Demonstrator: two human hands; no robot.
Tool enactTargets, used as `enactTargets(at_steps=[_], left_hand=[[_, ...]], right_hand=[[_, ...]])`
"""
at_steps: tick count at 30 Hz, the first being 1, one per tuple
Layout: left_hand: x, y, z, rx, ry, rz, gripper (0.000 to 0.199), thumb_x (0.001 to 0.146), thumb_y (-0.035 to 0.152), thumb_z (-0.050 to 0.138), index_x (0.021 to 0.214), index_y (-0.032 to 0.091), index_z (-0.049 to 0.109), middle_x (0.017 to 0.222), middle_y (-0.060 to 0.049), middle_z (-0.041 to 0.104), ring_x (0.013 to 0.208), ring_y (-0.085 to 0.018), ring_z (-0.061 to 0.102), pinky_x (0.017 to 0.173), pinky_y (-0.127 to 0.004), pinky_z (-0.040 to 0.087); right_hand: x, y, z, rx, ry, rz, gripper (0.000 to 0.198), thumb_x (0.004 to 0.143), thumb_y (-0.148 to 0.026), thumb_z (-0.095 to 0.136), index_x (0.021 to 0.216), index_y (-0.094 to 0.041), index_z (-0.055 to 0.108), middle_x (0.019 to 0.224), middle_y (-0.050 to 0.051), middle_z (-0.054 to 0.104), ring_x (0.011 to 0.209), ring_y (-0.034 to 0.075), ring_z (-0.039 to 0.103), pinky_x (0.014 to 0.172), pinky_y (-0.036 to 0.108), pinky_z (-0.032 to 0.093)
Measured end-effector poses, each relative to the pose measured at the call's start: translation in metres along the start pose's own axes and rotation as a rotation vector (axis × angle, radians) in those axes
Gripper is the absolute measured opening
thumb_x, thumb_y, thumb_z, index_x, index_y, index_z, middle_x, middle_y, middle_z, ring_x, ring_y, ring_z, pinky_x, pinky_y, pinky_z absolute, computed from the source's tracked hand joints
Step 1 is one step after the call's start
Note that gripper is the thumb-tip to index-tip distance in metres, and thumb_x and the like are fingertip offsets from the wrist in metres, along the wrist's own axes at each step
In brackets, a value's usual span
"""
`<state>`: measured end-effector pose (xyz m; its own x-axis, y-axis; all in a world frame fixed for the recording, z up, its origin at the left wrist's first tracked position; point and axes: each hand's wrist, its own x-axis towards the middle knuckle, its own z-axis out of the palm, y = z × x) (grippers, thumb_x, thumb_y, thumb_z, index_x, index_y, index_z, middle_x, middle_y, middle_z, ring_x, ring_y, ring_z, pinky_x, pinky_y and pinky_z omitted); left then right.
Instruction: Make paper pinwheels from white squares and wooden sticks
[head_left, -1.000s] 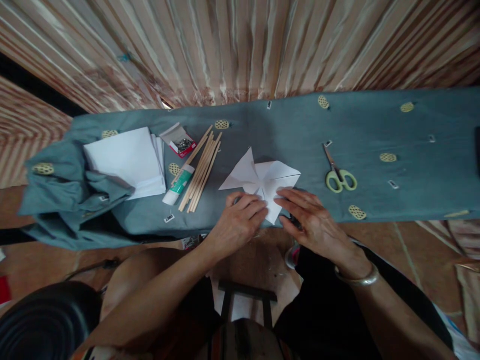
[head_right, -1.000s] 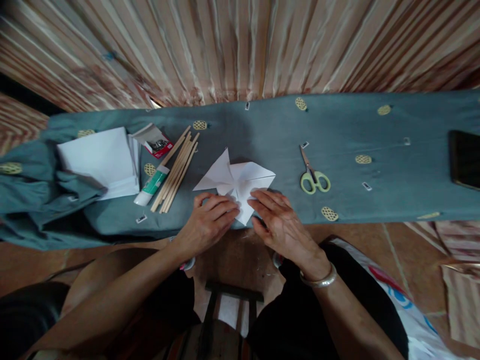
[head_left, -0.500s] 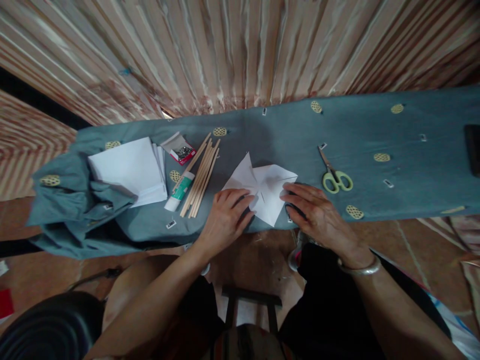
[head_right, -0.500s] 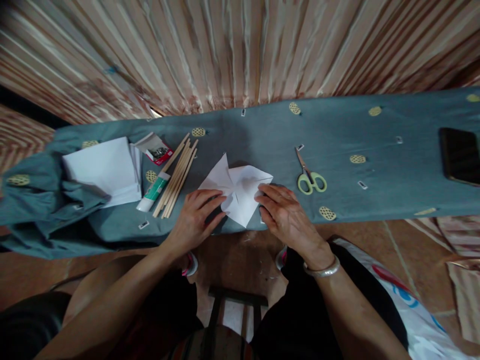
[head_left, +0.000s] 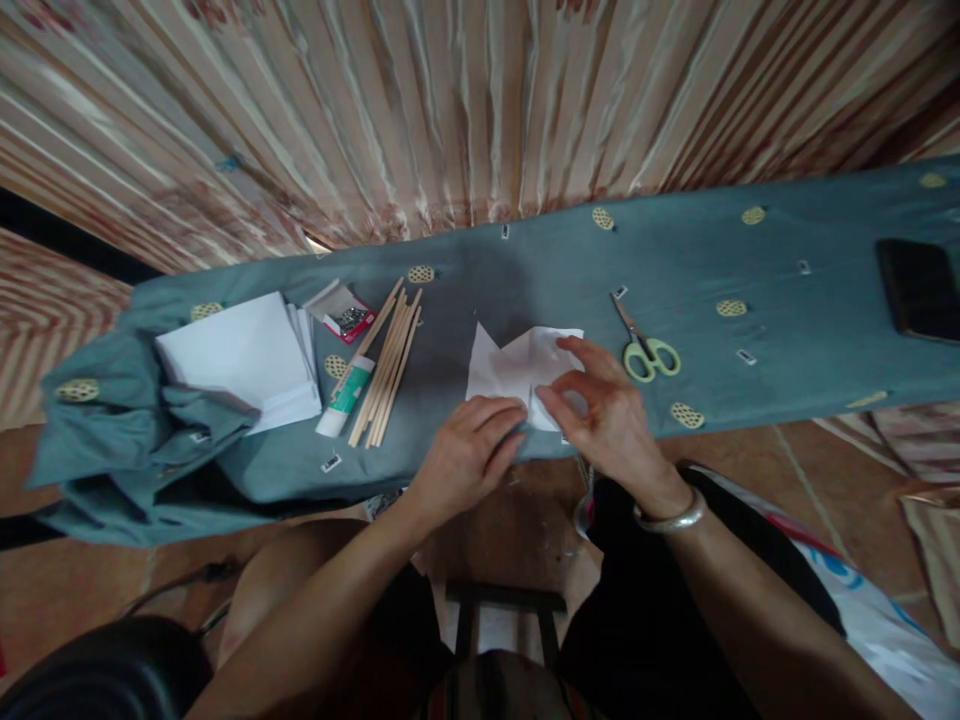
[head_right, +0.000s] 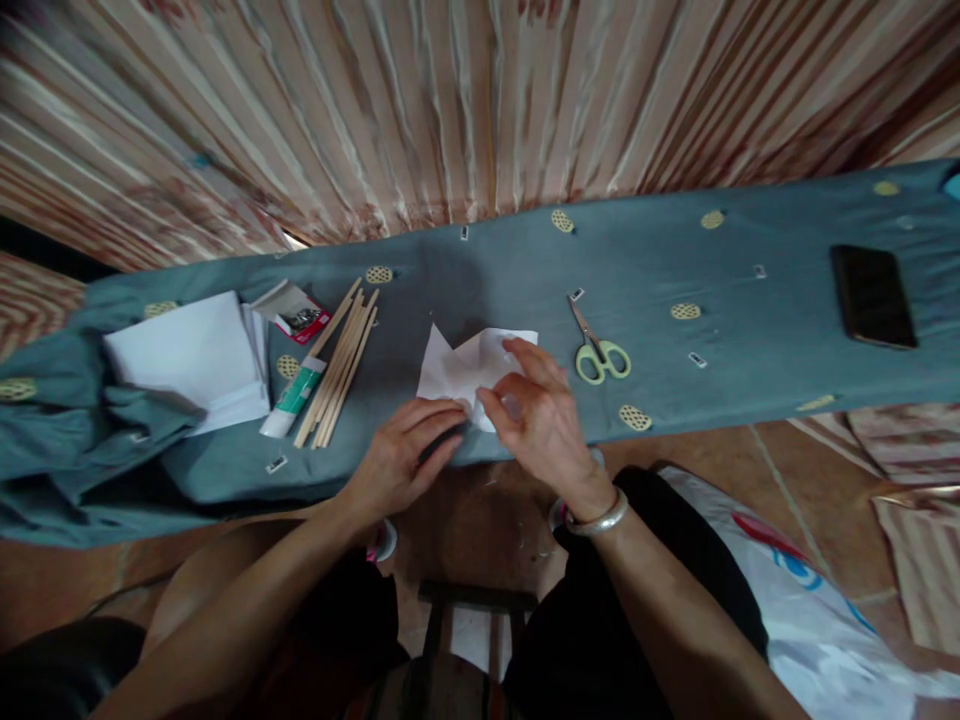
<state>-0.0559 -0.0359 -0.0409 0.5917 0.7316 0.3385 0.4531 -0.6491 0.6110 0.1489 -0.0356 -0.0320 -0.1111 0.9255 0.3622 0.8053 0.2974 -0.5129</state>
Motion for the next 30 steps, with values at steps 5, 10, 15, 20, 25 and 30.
enactTargets(at_steps=[5, 10, 15, 20, 25, 30], left_hand=[[0.022, -0.025, -0.003, 0.118, 0.093, -0.090, 0.029, 0.095, 0.018, 0.047, 0.116, 0.018, 0.068, 0.126, -0.012, 0.062, 0.117, -0.025, 0.052, 0.099, -0.046, 0.046], [0.033, -0.035, 0.013, 0.217, 0.042, -0.153, 0.037, 0.090, 0.010, 0.049, 0.115, 0.026, 0.070, 0.141, -0.009, 0.053, 0.129, -0.028, 0.039, 0.102, -0.052, 0.039], [0.034, -0.034, 0.016, 0.244, 0.016, -0.163, 0.036, 0.089, 0.013, 0.052, 0.115, 0.030, 0.070, 0.143, -0.007, 0.051, 0.132, -0.030, 0.035, 0.102, -0.054, 0.036], [0.031, -0.033, 0.016, 0.201, 0.002, -0.125, 0.034, 0.090, 0.016, 0.052, 0.112, 0.031, 0.073, 0.142, -0.006, 0.052, 0.132, -0.030, 0.036, 0.103, -0.054, 0.035], [0.030, -0.031, 0.022, 0.147, -0.022, -0.105, 0.036, 0.089, 0.012, 0.051, 0.110, 0.032, 0.074, 0.142, -0.005, 0.053, 0.134, -0.028, 0.035, 0.105, -0.053, 0.033], [0.033, -0.030, 0.028, 0.167, -0.063, -0.125, 0.034, 0.089, 0.013, 0.053, 0.109, 0.031, 0.074, 0.146, -0.005, 0.049, 0.139, -0.030, 0.031, 0.107, -0.056, 0.030]], right_hand=[[-0.007, -0.008, 0.025, -0.082, 0.052, 0.013, 0.029, 0.088, -0.045, 0.063, 0.072, -0.021, 0.067, 0.140, 0.010, 0.057, 0.141, 0.034, 0.040, 0.110, 0.059, 0.039], [-0.007, -0.007, 0.034, -0.021, 0.043, 0.096, 0.018, 0.087, -0.034, 0.063, 0.076, -0.022, 0.069, 0.141, 0.009, 0.056, 0.142, 0.033, 0.039, 0.110, 0.061, 0.036], [-0.007, -0.006, 0.025, 0.082, -0.009, 0.104, 0.018, 0.087, -0.033, 0.061, 0.074, -0.023, 0.070, 0.141, 0.007, 0.057, 0.143, 0.033, 0.037, 0.111, 0.063, 0.034], [-0.009, 0.002, 0.009, 0.101, -0.141, 0.060, 0.015, 0.085, -0.026, 0.062, 0.071, -0.022, 0.068, 0.144, 0.007, 0.055, 0.144, 0.036, 0.035, 0.110, 0.064, 0.035], [-0.012, 0.005, 0.004, 0.073, -0.221, 0.051, 0.012, 0.082, -0.022, 0.064, 0.071, -0.022, 0.067, 0.146, 0.005, 0.053, 0.146, 0.036, 0.033, 0.111, 0.065, 0.034], [-0.013, 0.003, 0.003, 0.045, -0.249, 0.035, 0.010, 0.082, -0.021, 0.063, 0.072, -0.023, 0.066, 0.148, 0.003, 0.050, 0.146, 0.033, 0.033, 0.114, 0.061, 0.033]])
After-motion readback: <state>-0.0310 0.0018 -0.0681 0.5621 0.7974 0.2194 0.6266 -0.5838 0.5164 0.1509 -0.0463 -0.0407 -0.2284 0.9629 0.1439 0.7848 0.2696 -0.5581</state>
